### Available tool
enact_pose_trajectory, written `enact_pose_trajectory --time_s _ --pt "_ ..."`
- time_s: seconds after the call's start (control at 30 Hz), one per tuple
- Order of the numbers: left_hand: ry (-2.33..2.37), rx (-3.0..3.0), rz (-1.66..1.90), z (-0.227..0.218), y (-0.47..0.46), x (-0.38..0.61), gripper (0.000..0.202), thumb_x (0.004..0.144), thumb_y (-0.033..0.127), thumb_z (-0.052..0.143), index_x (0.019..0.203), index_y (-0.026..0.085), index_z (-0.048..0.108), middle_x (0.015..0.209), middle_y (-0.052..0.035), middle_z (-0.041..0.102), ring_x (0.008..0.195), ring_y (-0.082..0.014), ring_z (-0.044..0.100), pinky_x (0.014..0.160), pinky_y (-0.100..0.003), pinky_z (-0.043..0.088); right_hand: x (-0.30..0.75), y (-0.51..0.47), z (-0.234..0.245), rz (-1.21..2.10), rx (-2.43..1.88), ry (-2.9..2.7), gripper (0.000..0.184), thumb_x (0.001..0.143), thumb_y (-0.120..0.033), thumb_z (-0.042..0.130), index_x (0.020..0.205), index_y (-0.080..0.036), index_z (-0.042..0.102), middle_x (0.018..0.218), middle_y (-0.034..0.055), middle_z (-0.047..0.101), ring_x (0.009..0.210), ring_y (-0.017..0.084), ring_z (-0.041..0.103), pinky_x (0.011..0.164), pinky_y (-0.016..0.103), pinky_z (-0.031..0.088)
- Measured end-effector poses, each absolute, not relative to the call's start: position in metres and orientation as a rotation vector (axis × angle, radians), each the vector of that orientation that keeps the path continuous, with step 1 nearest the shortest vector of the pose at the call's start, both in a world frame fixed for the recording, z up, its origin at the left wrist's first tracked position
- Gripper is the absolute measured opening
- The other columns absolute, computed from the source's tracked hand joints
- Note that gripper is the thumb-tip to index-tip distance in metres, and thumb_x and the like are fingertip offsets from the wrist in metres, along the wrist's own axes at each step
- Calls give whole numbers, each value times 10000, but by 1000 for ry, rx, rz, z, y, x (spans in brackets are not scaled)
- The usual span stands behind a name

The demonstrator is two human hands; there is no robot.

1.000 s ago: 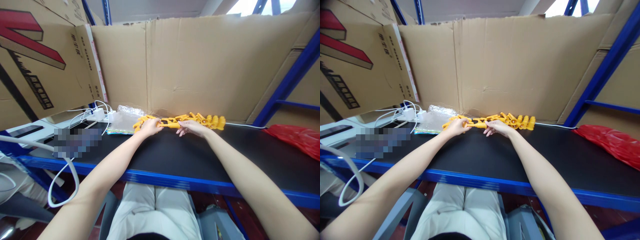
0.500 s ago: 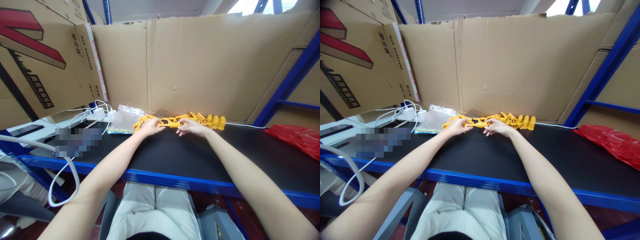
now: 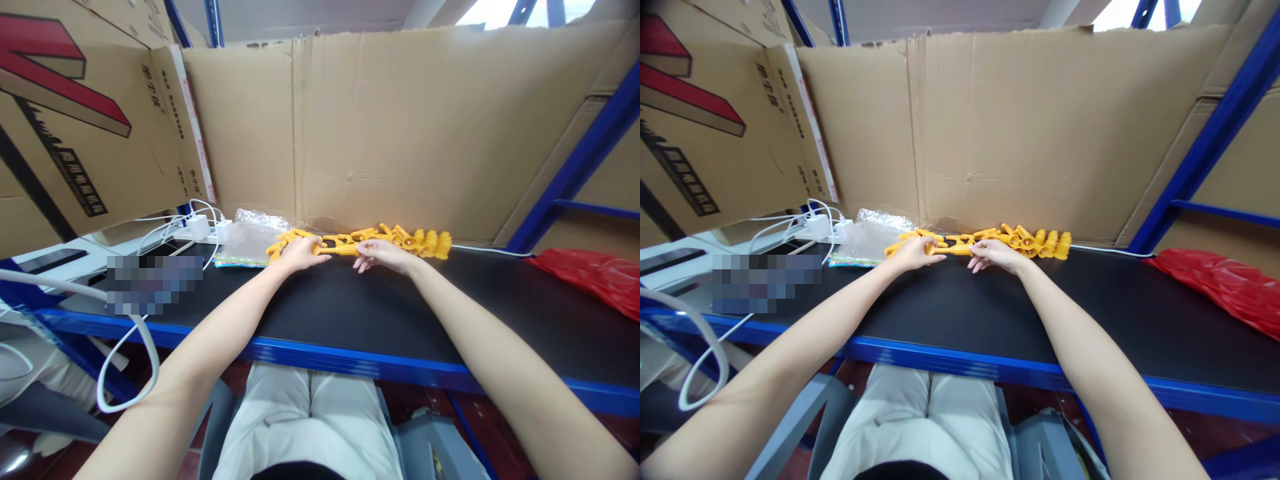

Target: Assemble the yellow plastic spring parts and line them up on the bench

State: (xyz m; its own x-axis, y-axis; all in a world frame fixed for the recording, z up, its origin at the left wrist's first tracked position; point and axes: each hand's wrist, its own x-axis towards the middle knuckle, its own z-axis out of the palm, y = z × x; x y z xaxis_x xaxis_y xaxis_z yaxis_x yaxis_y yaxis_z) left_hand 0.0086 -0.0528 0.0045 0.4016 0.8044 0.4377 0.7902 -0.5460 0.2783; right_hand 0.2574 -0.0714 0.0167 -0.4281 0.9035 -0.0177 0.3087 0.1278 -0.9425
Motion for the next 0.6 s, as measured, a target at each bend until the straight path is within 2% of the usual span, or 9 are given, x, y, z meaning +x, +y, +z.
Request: enact_pose_trajectory --time_s 0.13,0.2,0.33,0.6 --pt "1506 2589 837 6 -54 9 446 706 520 602 1002 185 615 867 -62 670 805 -211 611 719 -304 452 255 -71 15 1288 -1156 -1795 274 831 -396 592 884 -132 539 807 125 696 655 166 670 681 308 548" --pt "1530 2574 831 7 -54 10 406 704 472 612 998 191 617 842 -58 667 779 -206 611 696 -299 450 255 -70 13 1281 -1141 -1788 296 819 -386 608 952 -134 529 817 119 696 656 166 669 680 314 549" --pt "1591 2541 799 7 -54 12 346 680 355 624 987 195 620 789 -50 657 732 -204 606 654 -297 445 256 -69 11 1243 -1071 -1791 463 732 -327 707 1087 -158 462 747 61 693 631 161 662 655 320 551" --pt "1608 2542 818 7 -57 14 296 673 317 610 944 199 621 750 -34 650 720 -193 598 645 -282 438 256 -70 13 1173 -1091 -1808 387 700 -397 716 928 -160 512 685 58 690 564 160 648 615 320 538"
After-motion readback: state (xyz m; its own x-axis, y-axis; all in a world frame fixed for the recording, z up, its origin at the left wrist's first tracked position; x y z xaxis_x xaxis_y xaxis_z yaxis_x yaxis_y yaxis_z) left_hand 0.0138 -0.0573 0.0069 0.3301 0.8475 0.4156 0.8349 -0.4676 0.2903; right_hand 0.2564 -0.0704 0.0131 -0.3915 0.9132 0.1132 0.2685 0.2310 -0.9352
